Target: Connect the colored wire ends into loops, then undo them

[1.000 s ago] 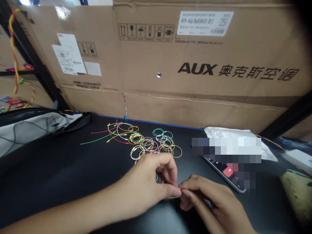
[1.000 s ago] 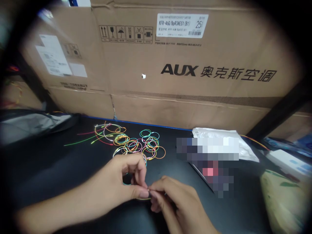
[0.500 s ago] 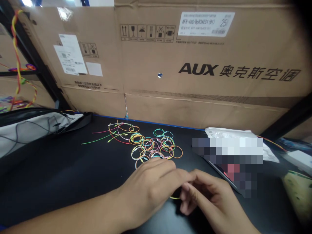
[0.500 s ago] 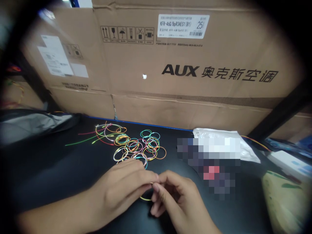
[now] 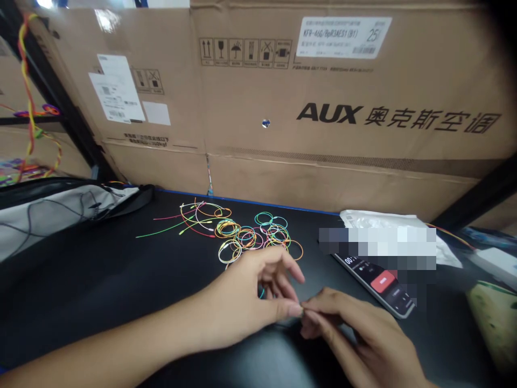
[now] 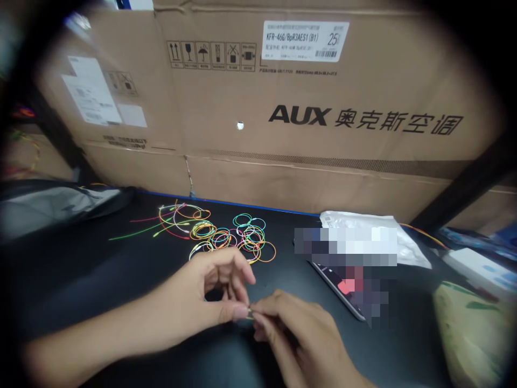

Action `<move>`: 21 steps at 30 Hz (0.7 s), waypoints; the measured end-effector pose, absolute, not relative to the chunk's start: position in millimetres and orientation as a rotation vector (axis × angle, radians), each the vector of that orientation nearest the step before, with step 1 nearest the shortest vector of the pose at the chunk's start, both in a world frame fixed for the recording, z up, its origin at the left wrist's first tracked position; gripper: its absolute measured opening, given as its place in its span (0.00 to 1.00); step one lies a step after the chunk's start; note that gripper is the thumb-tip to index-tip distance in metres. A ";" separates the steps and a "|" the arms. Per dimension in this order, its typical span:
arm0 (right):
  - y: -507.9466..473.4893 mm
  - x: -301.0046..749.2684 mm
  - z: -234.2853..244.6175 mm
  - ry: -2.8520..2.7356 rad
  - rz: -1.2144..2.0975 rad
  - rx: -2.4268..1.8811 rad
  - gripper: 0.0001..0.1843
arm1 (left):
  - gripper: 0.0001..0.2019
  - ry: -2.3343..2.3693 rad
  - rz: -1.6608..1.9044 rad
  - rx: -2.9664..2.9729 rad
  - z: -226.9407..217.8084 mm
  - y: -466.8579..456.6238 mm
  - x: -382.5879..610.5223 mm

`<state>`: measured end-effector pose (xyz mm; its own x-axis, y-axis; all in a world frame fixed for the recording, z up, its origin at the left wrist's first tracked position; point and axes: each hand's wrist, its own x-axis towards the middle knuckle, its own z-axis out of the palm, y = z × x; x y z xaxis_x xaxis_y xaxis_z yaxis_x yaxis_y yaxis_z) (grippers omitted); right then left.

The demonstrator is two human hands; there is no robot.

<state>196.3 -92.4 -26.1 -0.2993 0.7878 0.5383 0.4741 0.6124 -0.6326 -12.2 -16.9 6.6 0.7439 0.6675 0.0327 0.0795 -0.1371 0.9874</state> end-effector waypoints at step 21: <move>-90.7 196.8 -34.7 -2.095 0.409 -1.001 0.08 | 0.11 0.689 0.400 1.769 11.7 -18.9 -13.3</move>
<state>196.8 -90.7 -34.7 -0.4000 0.7671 0.5015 0.5223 0.6405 -0.5630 -13.3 -18.9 11.7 0.7703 0.6332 -0.0752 0.2483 -0.1893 0.9500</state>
